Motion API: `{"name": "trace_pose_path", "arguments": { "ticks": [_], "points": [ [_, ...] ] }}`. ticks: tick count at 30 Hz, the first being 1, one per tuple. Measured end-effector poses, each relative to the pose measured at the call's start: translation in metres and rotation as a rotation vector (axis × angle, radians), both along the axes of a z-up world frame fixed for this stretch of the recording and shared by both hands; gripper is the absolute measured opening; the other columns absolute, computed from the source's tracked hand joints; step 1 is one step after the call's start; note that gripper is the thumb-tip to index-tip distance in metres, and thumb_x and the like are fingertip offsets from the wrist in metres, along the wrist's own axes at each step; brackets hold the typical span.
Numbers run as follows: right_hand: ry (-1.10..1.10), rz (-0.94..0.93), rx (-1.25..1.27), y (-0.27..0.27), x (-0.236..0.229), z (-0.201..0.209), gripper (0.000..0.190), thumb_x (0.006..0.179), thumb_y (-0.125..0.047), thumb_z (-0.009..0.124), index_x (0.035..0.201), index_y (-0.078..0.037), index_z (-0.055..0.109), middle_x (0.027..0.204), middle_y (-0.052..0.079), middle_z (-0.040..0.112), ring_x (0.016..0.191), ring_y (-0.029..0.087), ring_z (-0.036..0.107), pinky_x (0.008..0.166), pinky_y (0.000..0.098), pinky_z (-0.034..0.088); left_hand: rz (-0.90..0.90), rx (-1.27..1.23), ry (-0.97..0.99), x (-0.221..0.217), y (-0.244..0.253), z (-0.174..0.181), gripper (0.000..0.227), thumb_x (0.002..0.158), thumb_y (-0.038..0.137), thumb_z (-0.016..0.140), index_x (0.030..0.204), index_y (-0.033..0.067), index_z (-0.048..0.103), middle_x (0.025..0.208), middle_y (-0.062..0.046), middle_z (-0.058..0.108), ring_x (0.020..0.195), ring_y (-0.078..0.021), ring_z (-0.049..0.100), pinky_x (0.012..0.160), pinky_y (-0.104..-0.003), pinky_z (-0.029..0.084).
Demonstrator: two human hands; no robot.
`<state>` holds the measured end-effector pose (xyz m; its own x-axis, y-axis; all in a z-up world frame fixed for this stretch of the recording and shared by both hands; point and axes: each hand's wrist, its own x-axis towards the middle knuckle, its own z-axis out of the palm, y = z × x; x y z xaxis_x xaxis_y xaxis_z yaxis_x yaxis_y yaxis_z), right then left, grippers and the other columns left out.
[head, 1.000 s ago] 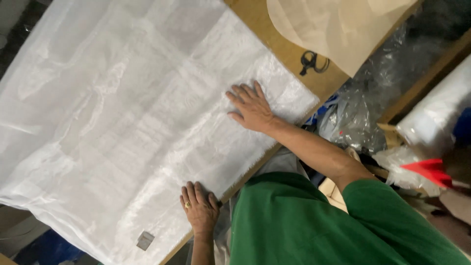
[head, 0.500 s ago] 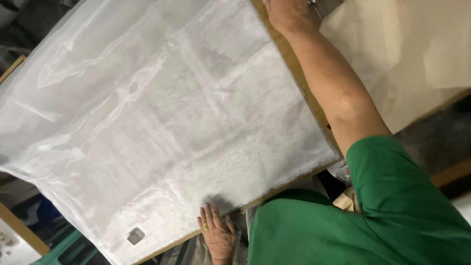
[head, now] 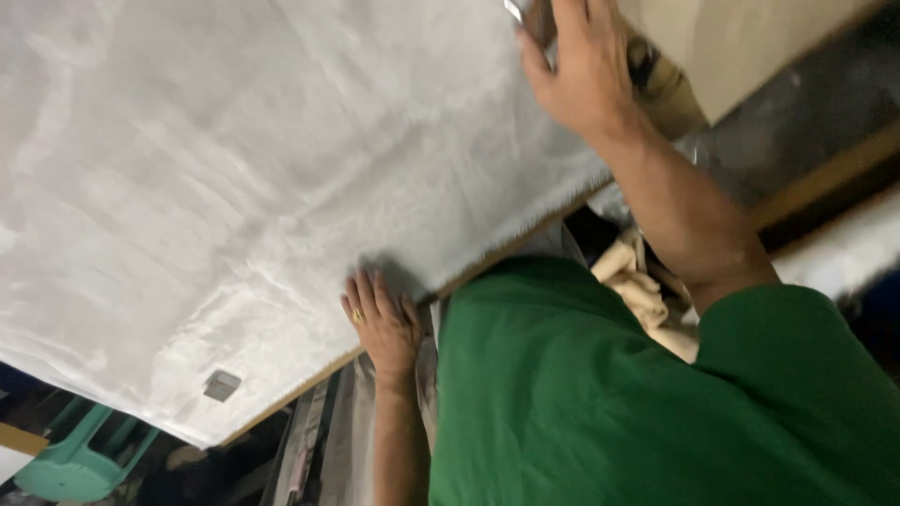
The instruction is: The person smooths a large white fabric on a table, places a beige paper pattern on top, and secures it with padlocks. They then use shears to cut the fabric along the pattern's edge.
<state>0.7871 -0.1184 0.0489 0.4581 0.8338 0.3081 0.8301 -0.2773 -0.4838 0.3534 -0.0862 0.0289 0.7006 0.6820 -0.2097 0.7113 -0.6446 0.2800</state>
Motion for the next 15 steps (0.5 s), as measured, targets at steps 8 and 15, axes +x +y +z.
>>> {"name": "trace_pose_path", "arguments": {
  "ticks": [8, 15],
  "points": [
    [0.109, 0.15, -0.254, -0.111, -0.134, -0.01, 0.05, 0.094, 0.002, 0.07, 0.139, 0.01, 0.053, 0.134, 0.027, 0.055, 0.124, 0.045, 0.055, 0.115, 0.0549, 0.047, -0.181, 0.025, -0.061, -0.032, 0.017, -0.01, 0.052, 0.095, 0.019, 0.054, 0.144, 0.0006, 0.053, 0.154, -0.027, 0.047, 0.145, -0.0511, 0.04, 0.119, -0.066, 0.032],
    [-0.002, 0.406, -0.574, -0.117, -0.124, -0.022, 0.05, 0.103, -0.001, 0.048, 0.152, 0.011, 0.045, 0.149, 0.034, 0.051, 0.139, 0.047, 0.048, 0.125, 0.0519, 0.033, -0.244, 0.075, -0.122, -0.066, 0.02, -0.012, 0.046, 0.098, 0.017, 0.056, 0.141, -0.0014, 0.055, 0.153, -0.026, 0.048, 0.143, -0.0493, 0.044, 0.12, -0.063, 0.033]
  ]
}}
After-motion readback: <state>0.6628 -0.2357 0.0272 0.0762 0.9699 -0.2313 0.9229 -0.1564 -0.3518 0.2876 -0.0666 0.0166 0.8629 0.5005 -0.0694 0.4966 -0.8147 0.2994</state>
